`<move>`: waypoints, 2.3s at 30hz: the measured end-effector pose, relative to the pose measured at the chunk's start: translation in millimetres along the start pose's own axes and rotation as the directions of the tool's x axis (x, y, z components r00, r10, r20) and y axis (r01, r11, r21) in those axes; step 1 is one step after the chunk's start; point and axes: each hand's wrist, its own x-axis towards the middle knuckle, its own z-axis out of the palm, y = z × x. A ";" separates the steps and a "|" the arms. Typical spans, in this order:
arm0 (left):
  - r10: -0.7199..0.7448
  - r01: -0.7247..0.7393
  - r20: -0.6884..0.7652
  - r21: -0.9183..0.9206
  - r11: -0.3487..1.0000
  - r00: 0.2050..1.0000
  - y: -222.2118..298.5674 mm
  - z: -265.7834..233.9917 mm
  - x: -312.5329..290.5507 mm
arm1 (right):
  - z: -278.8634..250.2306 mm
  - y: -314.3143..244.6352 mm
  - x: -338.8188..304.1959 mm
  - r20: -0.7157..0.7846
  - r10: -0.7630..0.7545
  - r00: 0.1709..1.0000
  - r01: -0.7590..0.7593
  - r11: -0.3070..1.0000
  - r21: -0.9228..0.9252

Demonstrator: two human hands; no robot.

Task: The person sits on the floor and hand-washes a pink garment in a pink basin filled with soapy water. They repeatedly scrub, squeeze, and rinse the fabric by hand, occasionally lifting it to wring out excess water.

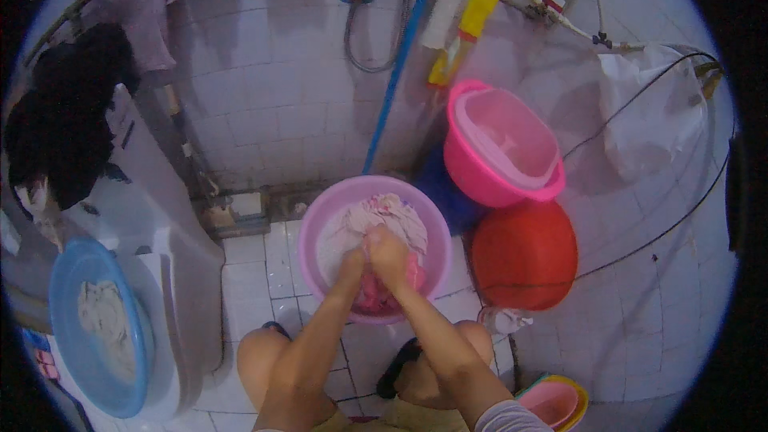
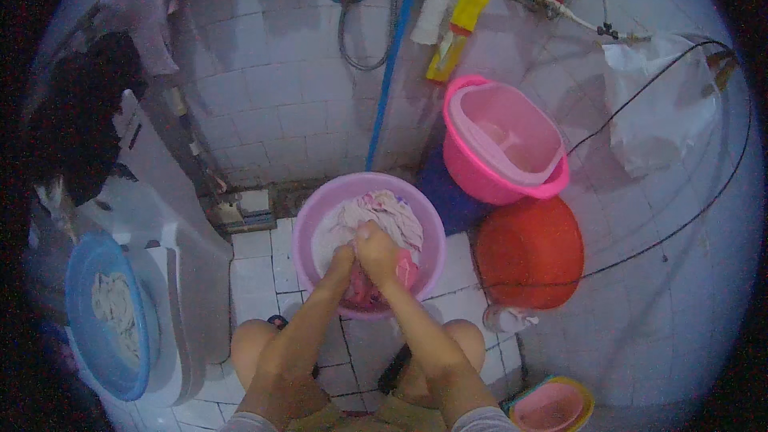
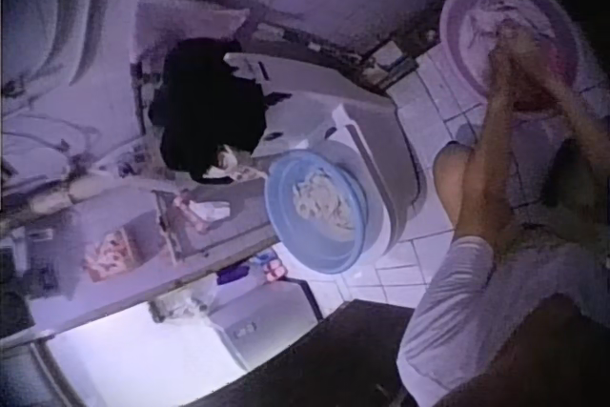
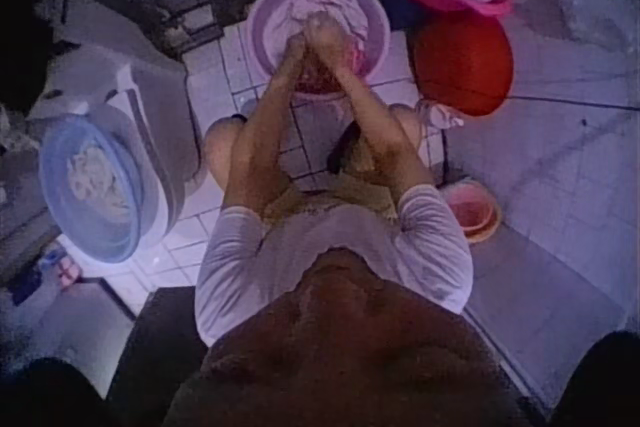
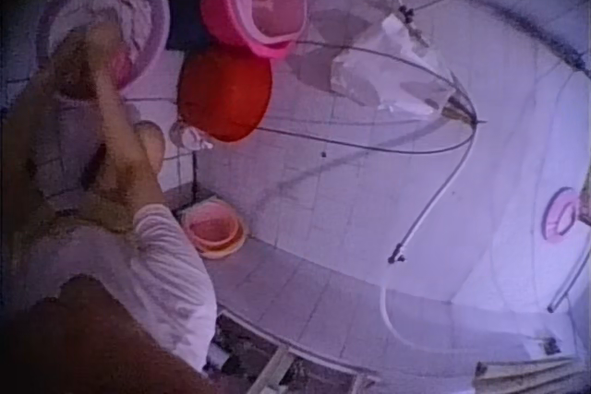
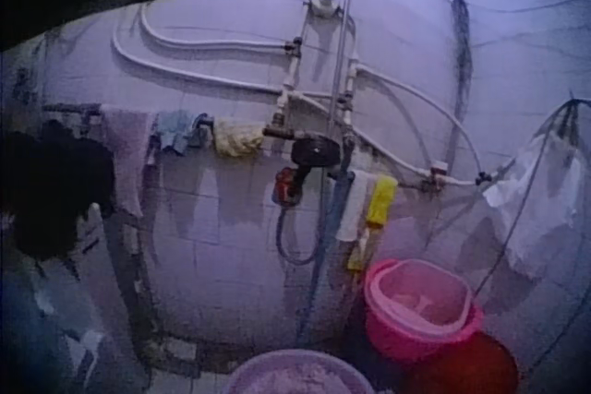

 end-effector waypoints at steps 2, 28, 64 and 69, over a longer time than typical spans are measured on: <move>0.066 -0.065 -0.032 0.044 0.997 0.997 -12.3 -0.8 8.1 | -6.9 4.4 8.0 -0.019 0.160 0.987 -0.159 0.986 0.057; 0.372 -0.373 0.037 0.160 0.914 0.927 97.8 20.2 -30.9 | -32.4 23.1 7.1 0.112 0.143 0.983 -0.170 0.944 0.283; 0.319 -0.326 0.076 0.124 0.937 0.945 126.8 -8.5 -43.5 | -105.4 10.7 5.5 0.481 -0.101 0.871 -0.141 0.886 0.441; 0.276 -0.314 0.150 0.457 0.832 0.949 140.0 -3.8 -49.6 | -117.5 14.3 3.9 0.372 0.058 0.927 -0.341 0.545 0.766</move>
